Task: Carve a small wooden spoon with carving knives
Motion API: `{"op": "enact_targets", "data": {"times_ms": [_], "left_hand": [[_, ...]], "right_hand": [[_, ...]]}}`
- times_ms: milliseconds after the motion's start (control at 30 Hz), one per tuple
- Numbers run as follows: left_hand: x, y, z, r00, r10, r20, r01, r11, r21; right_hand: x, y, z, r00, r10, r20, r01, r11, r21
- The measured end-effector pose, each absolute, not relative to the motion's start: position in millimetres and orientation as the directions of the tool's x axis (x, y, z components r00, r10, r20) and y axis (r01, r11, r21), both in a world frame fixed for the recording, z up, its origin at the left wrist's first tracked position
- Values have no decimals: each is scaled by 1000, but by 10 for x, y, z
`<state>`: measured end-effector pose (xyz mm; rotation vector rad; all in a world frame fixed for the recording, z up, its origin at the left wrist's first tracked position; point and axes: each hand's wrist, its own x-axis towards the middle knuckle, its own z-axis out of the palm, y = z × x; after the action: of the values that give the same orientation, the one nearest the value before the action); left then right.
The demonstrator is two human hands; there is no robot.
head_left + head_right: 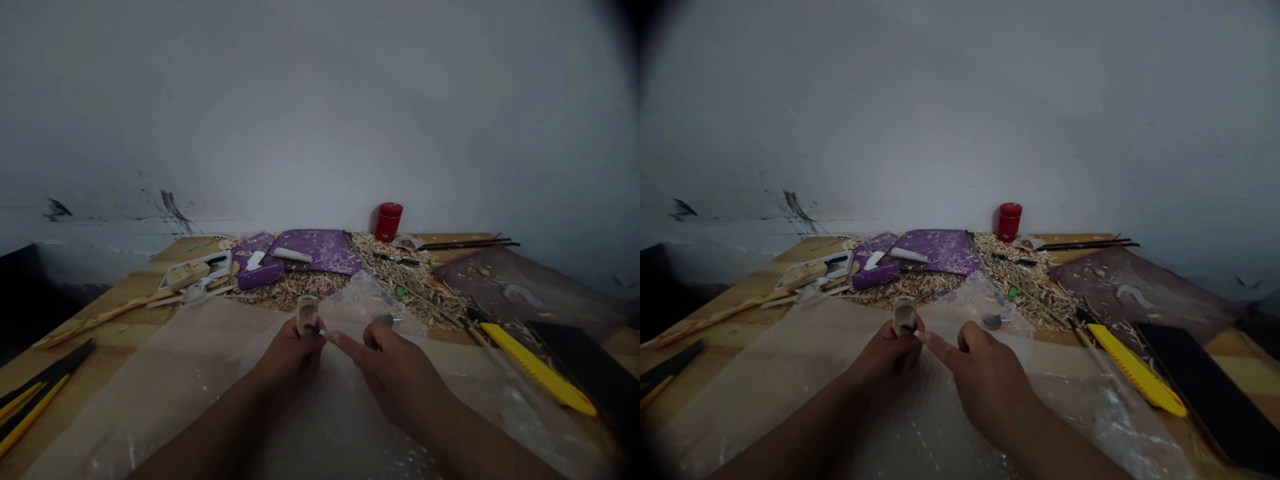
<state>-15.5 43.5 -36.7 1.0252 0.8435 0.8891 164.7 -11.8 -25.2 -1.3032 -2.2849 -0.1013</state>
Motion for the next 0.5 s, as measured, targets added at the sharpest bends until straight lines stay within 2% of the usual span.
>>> {"op": "enact_targets", "data": {"times_ms": [167, 333, 433, 500], "left_hand": [[-157, 417, -319, 416, 896, -156, -178, 248, 952], [-180, 394, -307, 430, 892, -141, -122, 212, 970], [-161, 326, -295, 347, 931, -117, -57, 145, 988], [-141, 255, -276, 257, 960, -106, -43, 121, 992]], "right_hand": [[1643, -207, -143, -486, 799, 354, 741, 592, -319], [1623, -255, -129, -476, 811, 340, 715, 582, -388], [1613, -296, -111, -480, 798, 364, 711, 597, -371], [1606, -327, -102, -488, 775, 402, 720, 618, -316]]}}
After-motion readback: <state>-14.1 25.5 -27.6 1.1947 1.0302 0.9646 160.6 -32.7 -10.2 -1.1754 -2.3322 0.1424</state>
